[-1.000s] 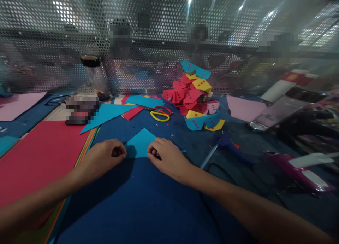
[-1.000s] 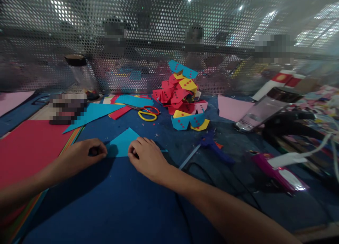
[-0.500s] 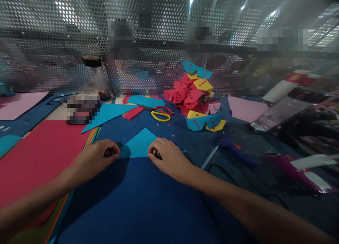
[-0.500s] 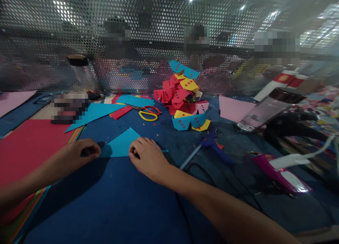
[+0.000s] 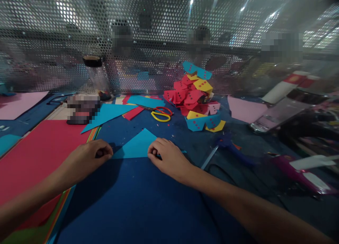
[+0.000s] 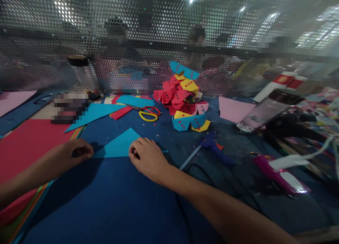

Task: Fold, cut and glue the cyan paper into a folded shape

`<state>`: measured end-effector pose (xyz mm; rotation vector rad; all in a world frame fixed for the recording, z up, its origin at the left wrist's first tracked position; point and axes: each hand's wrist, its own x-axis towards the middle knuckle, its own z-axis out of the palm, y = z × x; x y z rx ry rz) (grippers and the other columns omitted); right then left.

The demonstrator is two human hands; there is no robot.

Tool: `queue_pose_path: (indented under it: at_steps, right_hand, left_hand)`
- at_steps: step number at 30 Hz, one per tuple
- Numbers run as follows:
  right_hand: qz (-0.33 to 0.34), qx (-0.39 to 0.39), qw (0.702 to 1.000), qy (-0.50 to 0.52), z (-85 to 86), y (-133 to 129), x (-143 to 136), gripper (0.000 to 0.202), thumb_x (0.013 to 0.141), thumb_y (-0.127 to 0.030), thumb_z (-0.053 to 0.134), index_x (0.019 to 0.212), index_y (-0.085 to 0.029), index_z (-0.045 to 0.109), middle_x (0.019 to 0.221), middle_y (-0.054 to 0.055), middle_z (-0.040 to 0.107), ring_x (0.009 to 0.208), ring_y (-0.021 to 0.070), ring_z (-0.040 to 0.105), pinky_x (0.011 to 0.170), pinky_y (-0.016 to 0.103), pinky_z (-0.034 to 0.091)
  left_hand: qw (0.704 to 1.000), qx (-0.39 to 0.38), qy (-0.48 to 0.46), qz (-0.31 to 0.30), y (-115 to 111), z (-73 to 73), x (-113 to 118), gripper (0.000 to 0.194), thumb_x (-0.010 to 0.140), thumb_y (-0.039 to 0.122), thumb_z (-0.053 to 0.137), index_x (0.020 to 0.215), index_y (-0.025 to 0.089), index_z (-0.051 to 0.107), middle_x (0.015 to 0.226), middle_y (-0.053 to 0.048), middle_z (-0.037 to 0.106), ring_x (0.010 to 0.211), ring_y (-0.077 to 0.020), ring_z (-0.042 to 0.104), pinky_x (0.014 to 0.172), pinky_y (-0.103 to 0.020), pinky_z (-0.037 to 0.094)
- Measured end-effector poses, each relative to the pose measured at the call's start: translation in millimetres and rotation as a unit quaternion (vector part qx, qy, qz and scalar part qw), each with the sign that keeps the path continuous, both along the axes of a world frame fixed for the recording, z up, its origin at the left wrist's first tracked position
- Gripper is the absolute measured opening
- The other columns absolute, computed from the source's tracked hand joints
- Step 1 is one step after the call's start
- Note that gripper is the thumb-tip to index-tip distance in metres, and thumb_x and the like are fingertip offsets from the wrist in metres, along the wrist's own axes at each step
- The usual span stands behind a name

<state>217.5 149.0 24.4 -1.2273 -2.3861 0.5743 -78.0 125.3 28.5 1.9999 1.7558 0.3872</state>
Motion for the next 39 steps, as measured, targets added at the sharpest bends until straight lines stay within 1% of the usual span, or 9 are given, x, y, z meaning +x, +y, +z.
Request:
queue_pose_path:
  at_steps: [9, 20, 24, 26, 28, 30, 32, 34, 39]
  right_hand:
    - [0.002, 0.005, 1.000, -0.002, -1.5, 1, 0, 0.008, 0.090, -0.014, 0.064, 0.084, -0.020, 0.062, 0.089, 0.001, 0.064, 0.083, 0.0153, 0.055, 0.078, 0.031, 0.037]
    - [0.007, 0.001, 1.000, 0.006, 0.0, 1, 1, 0.010, 0.089, -0.013, 0.063, 0.083, -0.020, 0.061, 0.088, 0.001, 0.063, 0.083, 0.0160, 0.055, 0.077, 0.031, 0.038]
    - [0.006, -0.001, 1.000, 0.005, -0.7, 1, 1, 0.010, 0.089, -0.013, 0.063, 0.083, -0.020, 0.061, 0.088, 0.001, 0.063, 0.083, 0.0158, 0.055, 0.077, 0.031, 0.038]
    - [0.003, 0.000, 1.000, 0.001, -0.9, 1, 1, 0.009, 0.089, -0.013, 0.063, 0.083, -0.020, 0.061, 0.088, 0.001, 0.063, 0.083, 0.0157, 0.054, 0.077, 0.031, 0.037]
    - [0.002, 0.001, 1.000, -0.004, -0.8, 1, 1, 0.009, 0.089, -0.013, 0.064, 0.083, -0.020, 0.062, 0.087, 0.000, 0.063, 0.083, 0.0156, 0.054, 0.077, 0.031, 0.037]
    - [0.002, 0.002, 1.000, -0.008, -0.4, 1, 0, 0.008, 0.089, -0.013, 0.064, 0.084, -0.019, 0.062, 0.087, 0.000, 0.063, 0.083, 0.0155, 0.054, 0.077, 0.031, 0.037]
    - [0.003, 0.006, 1.000, -0.011, 0.1, 0, 0, 0.008, 0.090, -0.013, 0.064, 0.084, -0.019, 0.063, 0.088, 0.001, 0.063, 0.084, 0.0157, 0.055, 0.078, 0.031, 0.038]
    - [0.004, 0.010, 1.000, -0.015, 0.8, 0, 0, 0.008, 0.091, -0.014, 0.065, 0.085, -0.019, 0.063, 0.088, 0.001, 0.064, 0.085, 0.0160, 0.055, 0.079, 0.032, 0.038]
    - [0.008, 0.007, 0.999, -0.032, 4.7, -1, 0, 0.006, 0.092, -0.020, 0.069, 0.089, -0.019, 0.064, 0.092, 0.001, 0.065, 0.088, 0.0175, 0.056, 0.081, 0.033, 0.040]
  left_hand:
    - [0.999, 0.038, 0.021, 0.005, -4, -0.8, -12, 0.019, 0.086, 0.042, 0.056, 0.084, 0.028, 0.069, 0.087, -0.003, 0.073, 0.077, -0.0235, 0.067, 0.065, -0.031, 0.049]
    - [0.999, 0.027, 0.023, 0.025, -8, -6.9, -35, 0.024, 0.087, 0.048, 0.058, 0.086, 0.028, 0.070, 0.084, -0.002, 0.073, 0.074, -0.0227, 0.069, 0.062, -0.029, 0.050]
    - [0.997, 0.058, 0.043, 0.039, -14, -1.6, -29, 0.020, 0.087, 0.043, 0.055, 0.091, 0.028, 0.068, 0.086, -0.003, 0.072, 0.076, -0.0239, 0.069, 0.063, -0.032, 0.051]
    - [0.994, 0.100, 0.032, 0.032, -18, 3.0, -17, 0.019, 0.090, 0.041, 0.053, 0.093, 0.027, 0.066, 0.095, -0.003, 0.072, 0.087, -0.0248, 0.069, 0.071, -0.034, 0.053]
    - [0.988, 0.154, 0.025, -0.020, -21, 7.0, -1, 0.020, 0.094, 0.040, 0.051, 0.098, 0.026, 0.065, 0.102, -0.004, 0.071, 0.093, -0.0238, 0.069, 0.076, -0.034, 0.054]
    - [0.973, 0.198, 0.028, -0.114, -21, 9.2, 16, 0.022, 0.100, 0.035, 0.046, 0.103, 0.026, 0.066, 0.104, -0.003, 0.070, 0.094, -0.0210, 0.068, 0.079, -0.032, 0.054]
    - [0.951, 0.219, 0.056, -0.212, -19, 8.8, 30, 0.026, 0.104, 0.027, 0.041, 0.107, 0.025, 0.067, 0.106, -0.004, 0.070, 0.096, -0.0199, 0.068, 0.084, -0.033, 0.053]
    - [0.929, 0.229, 0.093, -0.275, -15, 6.4, 39, 0.028, 0.106, 0.022, 0.038, 0.109, 0.022, 0.066, 0.106, -0.005, 0.070, 0.095, -0.0202, 0.067, 0.085, -0.035, 0.053]
    - [0.905, 0.247, 0.125, -0.322, -6, -0.3, 44, 0.025, 0.105, 0.016, 0.040, 0.101, 0.020, 0.065, 0.099, -0.006, 0.070, 0.088, -0.0205, 0.066, 0.077, -0.035, 0.054]
